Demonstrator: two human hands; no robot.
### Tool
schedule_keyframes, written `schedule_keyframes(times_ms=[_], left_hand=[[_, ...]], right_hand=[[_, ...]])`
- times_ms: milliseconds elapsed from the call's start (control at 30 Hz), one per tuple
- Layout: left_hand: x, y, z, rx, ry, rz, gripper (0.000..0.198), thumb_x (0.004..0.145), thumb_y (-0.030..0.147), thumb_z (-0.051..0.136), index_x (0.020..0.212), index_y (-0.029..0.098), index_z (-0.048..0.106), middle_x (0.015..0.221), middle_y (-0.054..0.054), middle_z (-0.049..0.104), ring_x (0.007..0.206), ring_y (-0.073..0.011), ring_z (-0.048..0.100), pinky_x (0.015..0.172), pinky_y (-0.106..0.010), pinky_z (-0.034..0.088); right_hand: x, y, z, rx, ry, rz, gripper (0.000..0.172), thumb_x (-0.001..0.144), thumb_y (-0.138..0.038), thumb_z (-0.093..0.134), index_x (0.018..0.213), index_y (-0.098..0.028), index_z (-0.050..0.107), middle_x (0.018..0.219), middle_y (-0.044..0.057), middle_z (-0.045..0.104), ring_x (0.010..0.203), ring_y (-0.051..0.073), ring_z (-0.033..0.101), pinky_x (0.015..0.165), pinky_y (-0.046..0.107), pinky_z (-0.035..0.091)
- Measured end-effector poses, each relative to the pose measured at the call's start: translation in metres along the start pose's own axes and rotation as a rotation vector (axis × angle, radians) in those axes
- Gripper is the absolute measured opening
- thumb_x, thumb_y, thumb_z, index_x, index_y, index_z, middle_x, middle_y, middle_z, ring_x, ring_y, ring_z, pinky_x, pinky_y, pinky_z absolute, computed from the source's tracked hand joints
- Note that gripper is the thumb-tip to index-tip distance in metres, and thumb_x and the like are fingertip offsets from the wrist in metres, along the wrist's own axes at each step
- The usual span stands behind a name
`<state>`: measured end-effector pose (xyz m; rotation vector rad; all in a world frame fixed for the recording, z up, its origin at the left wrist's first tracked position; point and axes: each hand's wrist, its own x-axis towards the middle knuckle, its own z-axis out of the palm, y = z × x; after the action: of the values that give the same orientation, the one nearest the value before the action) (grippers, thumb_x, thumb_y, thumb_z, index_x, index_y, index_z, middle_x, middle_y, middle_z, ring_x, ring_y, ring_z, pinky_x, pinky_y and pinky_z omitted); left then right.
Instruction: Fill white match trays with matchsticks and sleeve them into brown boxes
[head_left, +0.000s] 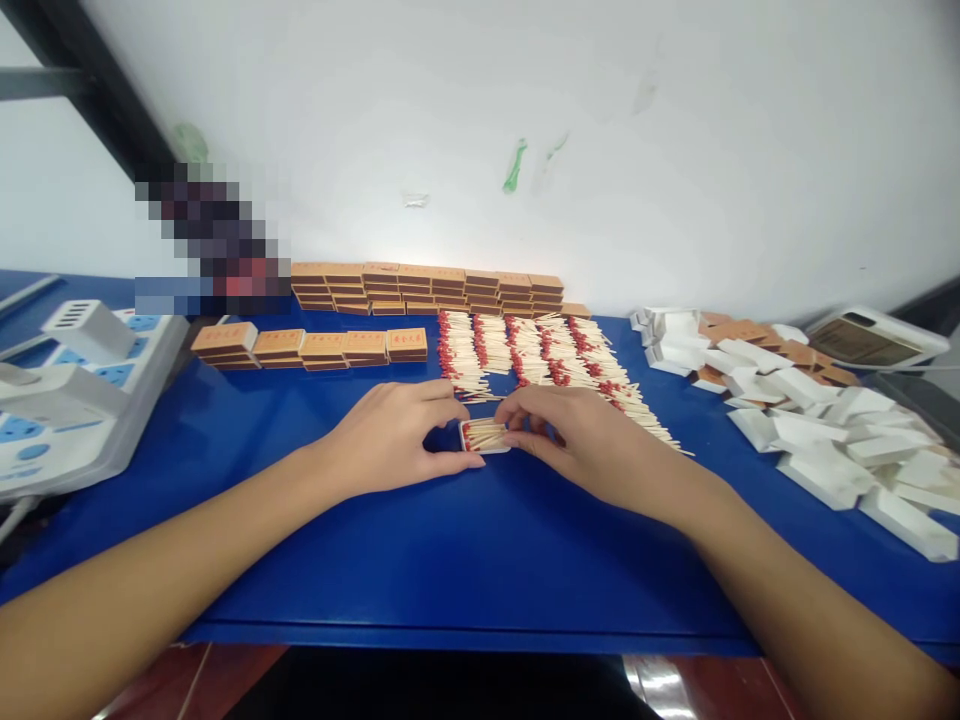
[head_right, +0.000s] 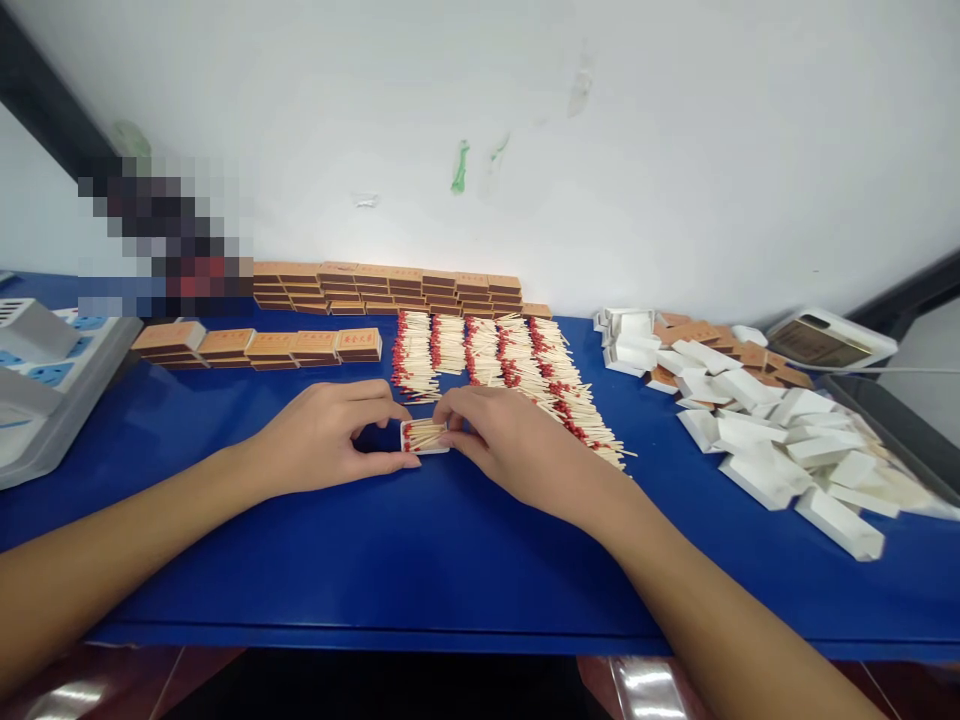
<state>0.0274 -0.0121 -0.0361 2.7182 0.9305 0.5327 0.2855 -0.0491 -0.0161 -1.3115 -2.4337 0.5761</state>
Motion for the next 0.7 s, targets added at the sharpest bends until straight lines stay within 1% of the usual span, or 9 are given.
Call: schedule_keyframes(times_ms=[100,200,300,467,600,700], left_hand=[[0.0,-0.0003,0.0004,0.006,0.005,0.01,0.036,0.093,0.055,0.075,0.102,0.02,0.076,0.091,0.0,0.068,0.071,-0.0123,0.061,0.061,-0.028,0.038],[-0.0002,-0.0006,0.001,0.007,0.005,0.008,0.037,0.093,0.056,0.074,0.102,0.02,0.077,0.089,0.001,0.067,0.071,-0.0122,0.061,0.061,-0.028,0.039],[-0.0003,-0.0005,0.0009,0.007,0.007,0.003,0.038,0.093,0.057,0.074,0.103,0.02,0.078,0.088,0.001,0.067,0.07,-0.012,0.06,0.061,-0.028,0.04],[-0.0003,-0.0001,0.0001,-0.016,0.006,0.012,0.036,0.094,0.054,0.074,0.105,0.02,0.078,0.089,0.0,0.067,0.069,-0.0114,0.06,0.061,-0.027,0.041],[-0.0002,-0.0009,0.0002,-0.015,0.005,0.024,0.037,0.094,0.055,0.074,0.104,0.019,0.077,0.088,0.0,0.067,0.069,-0.0117,0.06,0.061,-0.027,0.041],[-0.0005,-0.0013,0.0001,-0.016,0.009,0.027,0.036,0.094,0.054,0.074,0.106,0.02,0.077,0.089,0.0,0.067,0.069,-0.0116,0.06,0.061,-0.027,0.041]], right_hand=[[-0.0007,-0.0021,-0.0006,0.016,0.013,-0.001,0.012,0.101,-0.016,0.063,0.109,-0.023,0.069,0.102,0.001,0.075,0.088,0.017,0.068,0.077,0.029,0.048],[0.0001,-0.0045,-0.0001,0.039,0.004,-0.006,0.007,0.102,-0.021,0.064,0.1,-0.023,0.07,0.095,0.0,0.075,0.083,0.016,0.067,0.074,0.029,0.047],[0.0012,-0.0052,0.0012,0.027,0.016,0.002,0.008,0.102,-0.022,0.065,0.096,-0.023,0.071,0.092,0.0,0.075,0.082,0.016,0.067,0.073,0.029,0.046],[0.001,-0.004,0.0033,-0.044,0.022,0.004,0.008,0.1,-0.019,0.066,0.094,-0.022,0.071,0.092,0.002,0.073,0.082,0.018,0.066,0.071,0.03,0.044],[-0.0013,-0.0046,0.0022,-0.028,0.009,-0.017,0.009,0.102,-0.021,0.063,0.099,-0.022,0.072,0.095,0.003,0.074,0.085,0.019,0.067,0.074,0.031,0.047],[-0.0033,-0.0055,-0.0009,-0.04,0.019,0.014,0.009,0.102,-0.023,0.063,0.099,-0.022,0.071,0.093,0.003,0.074,0.081,0.019,0.067,0.071,0.031,0.047]])
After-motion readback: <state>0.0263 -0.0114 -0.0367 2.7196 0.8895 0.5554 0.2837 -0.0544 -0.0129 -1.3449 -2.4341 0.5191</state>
